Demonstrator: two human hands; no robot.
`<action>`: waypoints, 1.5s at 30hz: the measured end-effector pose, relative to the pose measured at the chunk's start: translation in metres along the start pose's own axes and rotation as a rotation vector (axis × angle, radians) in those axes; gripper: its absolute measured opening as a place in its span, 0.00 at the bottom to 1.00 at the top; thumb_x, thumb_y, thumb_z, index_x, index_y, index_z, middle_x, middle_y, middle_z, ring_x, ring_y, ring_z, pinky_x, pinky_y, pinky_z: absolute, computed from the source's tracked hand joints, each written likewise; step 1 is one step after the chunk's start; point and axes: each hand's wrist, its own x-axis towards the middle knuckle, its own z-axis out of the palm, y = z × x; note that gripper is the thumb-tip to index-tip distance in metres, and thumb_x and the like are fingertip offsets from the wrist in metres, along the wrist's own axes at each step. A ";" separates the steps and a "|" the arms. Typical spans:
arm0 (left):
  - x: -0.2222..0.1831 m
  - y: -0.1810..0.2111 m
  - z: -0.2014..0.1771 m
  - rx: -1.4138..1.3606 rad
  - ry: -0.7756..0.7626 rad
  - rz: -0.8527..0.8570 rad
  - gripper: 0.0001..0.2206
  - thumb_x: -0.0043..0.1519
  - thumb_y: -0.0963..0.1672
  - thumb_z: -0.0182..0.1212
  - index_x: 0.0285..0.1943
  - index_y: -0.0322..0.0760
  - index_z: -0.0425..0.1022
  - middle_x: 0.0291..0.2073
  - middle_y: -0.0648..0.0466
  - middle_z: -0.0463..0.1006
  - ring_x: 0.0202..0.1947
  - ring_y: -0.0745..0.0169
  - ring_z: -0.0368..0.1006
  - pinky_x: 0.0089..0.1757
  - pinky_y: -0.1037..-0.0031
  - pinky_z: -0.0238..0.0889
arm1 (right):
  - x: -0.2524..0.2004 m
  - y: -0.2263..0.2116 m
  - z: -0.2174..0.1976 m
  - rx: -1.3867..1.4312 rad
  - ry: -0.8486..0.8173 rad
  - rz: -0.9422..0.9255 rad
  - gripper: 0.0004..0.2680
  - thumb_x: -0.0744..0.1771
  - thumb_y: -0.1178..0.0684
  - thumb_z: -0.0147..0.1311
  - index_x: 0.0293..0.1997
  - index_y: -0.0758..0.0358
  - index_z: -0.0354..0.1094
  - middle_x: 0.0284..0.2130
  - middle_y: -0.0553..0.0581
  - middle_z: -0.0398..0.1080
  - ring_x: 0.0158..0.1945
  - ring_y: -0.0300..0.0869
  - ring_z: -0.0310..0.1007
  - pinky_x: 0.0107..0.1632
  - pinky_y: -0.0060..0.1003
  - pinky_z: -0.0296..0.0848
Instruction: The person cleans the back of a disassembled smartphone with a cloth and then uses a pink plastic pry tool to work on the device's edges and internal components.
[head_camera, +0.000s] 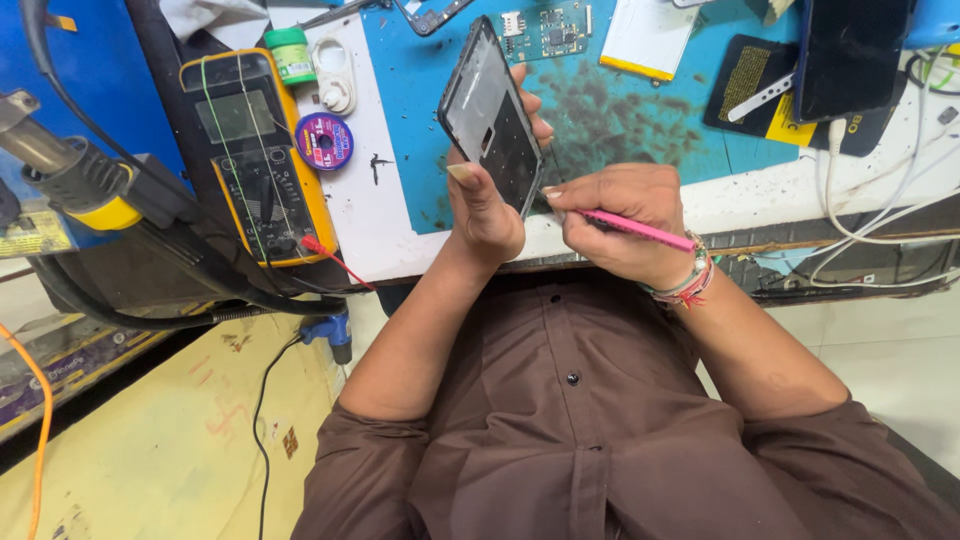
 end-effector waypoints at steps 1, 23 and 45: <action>0.000 0.000 0.000 0.003 -0.002 0.002 0.51 0.61 0.70 0.41 0.78 0.28 0.57 0.58 0.51 0.72 0.52 0.68 0.72 0.56 0.73 0.70 | 0.000 -0.001 0.000 0.002 -0.025 -0.008 0.05 0.63 0.63 0.60 0.40 0.66 0.76 0.37 0.60 0.79 0.38 0.45 0.81 0.44 0.35 0.79; -0.002 -0.002 -0.004 -0.007 -0.032 0.014 0.50 0.62 0.70 0.42 0.76 0.28 0.57 0.57 0.51 0.71 0.50 0.68 0.69 0.54 0.74 0.67 | -0.001 0.000 0.004 0.014 0.007 0.055 0.05 0.64 0.63 0.59 0.42 0.68 0.76 0.36 0.60 0.78 0.37 0.43 0.80 0.43 0.33 0.77; 0.000 -0.009 -0.008 -0.085 -0.003 0.016 0.45 0.66 0.67 0.39 0.76 0.30 0.56 0.61 0.51 0.70 0.51 0.68 0.71 0.56 0.72 0.69 | -0.001 -0.007 0.016 -0.153 0.176 0.204 0.04 0.67 0.65 0.61 0.44 0.69 0.77 0.36 0.60 0.79 0.34 0.41 0.78 0.41 0.31 0.74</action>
